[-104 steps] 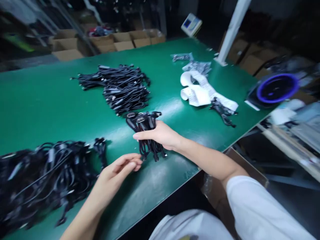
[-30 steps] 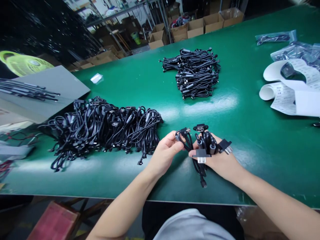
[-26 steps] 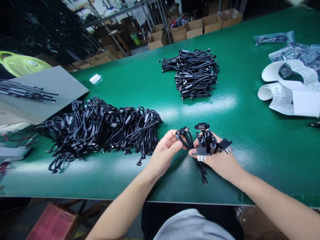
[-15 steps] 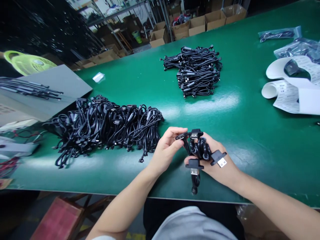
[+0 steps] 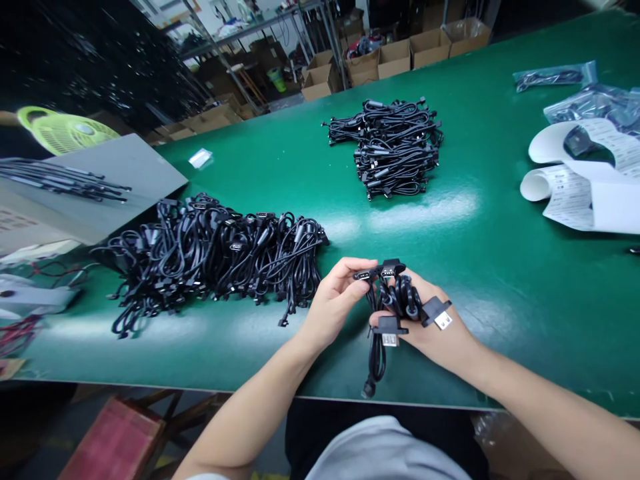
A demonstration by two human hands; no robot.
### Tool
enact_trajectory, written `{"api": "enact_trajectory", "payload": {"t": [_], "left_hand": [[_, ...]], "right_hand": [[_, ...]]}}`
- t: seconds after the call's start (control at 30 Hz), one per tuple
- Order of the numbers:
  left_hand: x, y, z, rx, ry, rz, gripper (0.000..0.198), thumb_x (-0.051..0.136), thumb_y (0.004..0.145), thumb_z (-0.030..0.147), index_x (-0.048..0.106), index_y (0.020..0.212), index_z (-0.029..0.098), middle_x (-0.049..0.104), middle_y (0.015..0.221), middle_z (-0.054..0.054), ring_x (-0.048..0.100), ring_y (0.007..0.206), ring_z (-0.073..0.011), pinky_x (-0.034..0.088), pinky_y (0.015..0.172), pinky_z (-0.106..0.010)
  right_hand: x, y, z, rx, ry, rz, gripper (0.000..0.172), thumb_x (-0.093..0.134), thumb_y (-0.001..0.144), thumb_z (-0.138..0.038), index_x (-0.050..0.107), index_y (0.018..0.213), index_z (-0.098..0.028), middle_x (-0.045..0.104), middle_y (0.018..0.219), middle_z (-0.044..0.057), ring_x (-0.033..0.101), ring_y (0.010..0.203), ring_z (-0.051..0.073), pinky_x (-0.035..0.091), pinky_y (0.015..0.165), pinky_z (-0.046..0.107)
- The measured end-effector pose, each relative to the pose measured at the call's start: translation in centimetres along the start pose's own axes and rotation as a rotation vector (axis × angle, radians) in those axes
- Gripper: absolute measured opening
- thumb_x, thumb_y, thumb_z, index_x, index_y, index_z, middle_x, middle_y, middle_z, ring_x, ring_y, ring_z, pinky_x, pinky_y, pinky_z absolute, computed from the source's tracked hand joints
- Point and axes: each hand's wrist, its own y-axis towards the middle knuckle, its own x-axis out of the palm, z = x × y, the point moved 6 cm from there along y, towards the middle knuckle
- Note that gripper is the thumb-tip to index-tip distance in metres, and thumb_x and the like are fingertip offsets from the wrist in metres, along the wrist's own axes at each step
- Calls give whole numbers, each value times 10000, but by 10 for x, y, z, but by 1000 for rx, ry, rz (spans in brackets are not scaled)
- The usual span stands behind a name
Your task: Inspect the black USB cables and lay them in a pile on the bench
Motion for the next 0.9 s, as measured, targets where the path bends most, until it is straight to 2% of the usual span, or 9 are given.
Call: {"api": "enact_trajectory", "payload": {"t": [0.3, 0.57, 0.73, 0.83, 0.9], "left_hand": [[1, -1, 7, 31, 52, 2, 244, 674, 905, 307, 683, 1133, 220, 691, 1139, -35, 623, 1048, -161, 479, 942, -270], [-1, -3, 5, 67, 72, 8, 278, 654, 920, 318, 671, 1185, 234, 682, 1213, -49, 622, 1099, -191, 467, 994, -308], [-3, -3, 3, 131, 53, 24, 271, 665, 914, 314, 679, 1178, 254, 680, 1208, -43, 629, 1084, -182, 475, 983, -295], [-3, -1, 2, 165, 13, 17, 343, 682, 903, 322, 639, 1240, 273, 640, 1247, -46, 600, 1131, -185, 458, 1014, -307], [0, 1, -1, 125, -44, -9, 461, 707, 883, 331, 563, 1320, 298, 599, 1263, -47, 591, 1110, -179, 478, 978, -311]], "right_hand": [[0, -1, 0, -13, 9, 14, 272, 818, 726, -276, 610, 896, -234, 629, 770, -42, 556, 670, 150, 478, 623, 265], [-2, 1, 6, -35, -7, 32, 254, 800, 737, -238, 613, 908, -251, 640, 777, -40, 586, 701, 172, 491, 646, 282], [0, 0, 8, -22, 11, 20, 339, 807, 719, -225, 632, 1008, -255, 692, 873, -15, 638, 797, 204, 511, 713, 310], [-4, 4, 14, 67, 116, 38, 288, 824, 697, -263, 651, 921, -210, 680, 783, -6, 628, 719, 189, 495, 665, 300], [-12, 8, 17, 96, 200, 87, 229, 814, 710, -286, 650, 835, -188, 632, 675, -19, 578, 617, 154, 459, 612, 283]]}}
